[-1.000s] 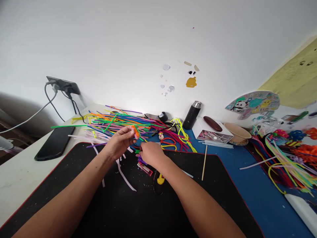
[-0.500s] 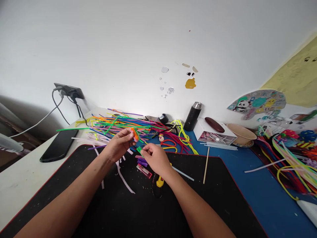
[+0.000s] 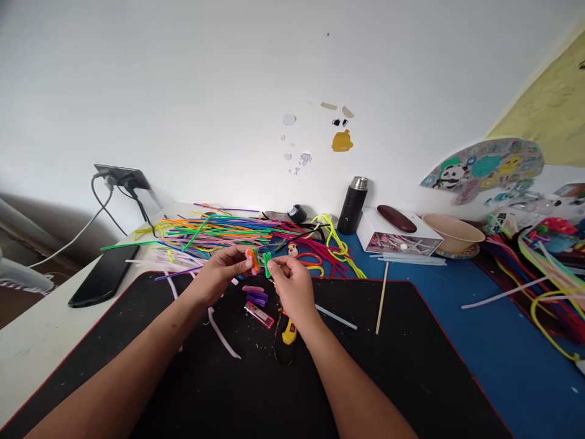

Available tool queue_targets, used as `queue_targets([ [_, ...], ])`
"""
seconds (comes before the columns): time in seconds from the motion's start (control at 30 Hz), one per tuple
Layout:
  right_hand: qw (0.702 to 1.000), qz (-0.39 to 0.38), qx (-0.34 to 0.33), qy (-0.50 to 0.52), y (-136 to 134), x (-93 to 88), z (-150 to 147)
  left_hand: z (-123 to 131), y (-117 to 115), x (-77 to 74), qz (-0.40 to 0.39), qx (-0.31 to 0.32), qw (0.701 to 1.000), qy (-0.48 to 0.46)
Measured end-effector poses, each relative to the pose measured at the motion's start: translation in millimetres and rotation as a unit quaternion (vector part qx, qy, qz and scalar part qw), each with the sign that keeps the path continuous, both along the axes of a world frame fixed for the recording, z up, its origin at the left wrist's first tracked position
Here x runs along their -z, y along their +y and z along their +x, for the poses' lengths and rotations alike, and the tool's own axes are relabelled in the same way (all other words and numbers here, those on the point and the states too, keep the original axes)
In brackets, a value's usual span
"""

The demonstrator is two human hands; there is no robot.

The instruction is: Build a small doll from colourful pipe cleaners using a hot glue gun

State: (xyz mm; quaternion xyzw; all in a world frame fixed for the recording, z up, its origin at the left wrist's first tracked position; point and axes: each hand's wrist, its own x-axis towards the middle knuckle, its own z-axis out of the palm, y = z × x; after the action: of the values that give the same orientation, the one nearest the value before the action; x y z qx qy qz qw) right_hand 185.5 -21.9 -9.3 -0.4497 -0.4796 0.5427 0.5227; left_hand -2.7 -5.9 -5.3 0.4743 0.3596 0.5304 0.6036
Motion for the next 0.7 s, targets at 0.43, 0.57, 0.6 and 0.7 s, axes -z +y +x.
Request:
queue_targets([
  [0.43, 0.997, 0.035, 0.001, -0.064, -6, 4.3, 15, 14, -9, 2.7, -0.022, 0.025, 0.999, 0.032],
  [0.57, 0.995, 0.043, 0.000, -0.092, -8, 3.2, 14, 16, -11, 3.1, -0.019, 0.025, 0.999, 0.034],
  [0.6, 0.994, 0.048, 0.004, -0.100, -9, 3.3, 13, 17, -11, 3.0, -0.017, 0.026, 0.999, 0.033],
  [0.7, 0.990, 0.061, 0.022, -0.126, -11, 3.8, 12, 18, -12, 2.3, -0.015, 0.027, 0.999, 0.025],
])
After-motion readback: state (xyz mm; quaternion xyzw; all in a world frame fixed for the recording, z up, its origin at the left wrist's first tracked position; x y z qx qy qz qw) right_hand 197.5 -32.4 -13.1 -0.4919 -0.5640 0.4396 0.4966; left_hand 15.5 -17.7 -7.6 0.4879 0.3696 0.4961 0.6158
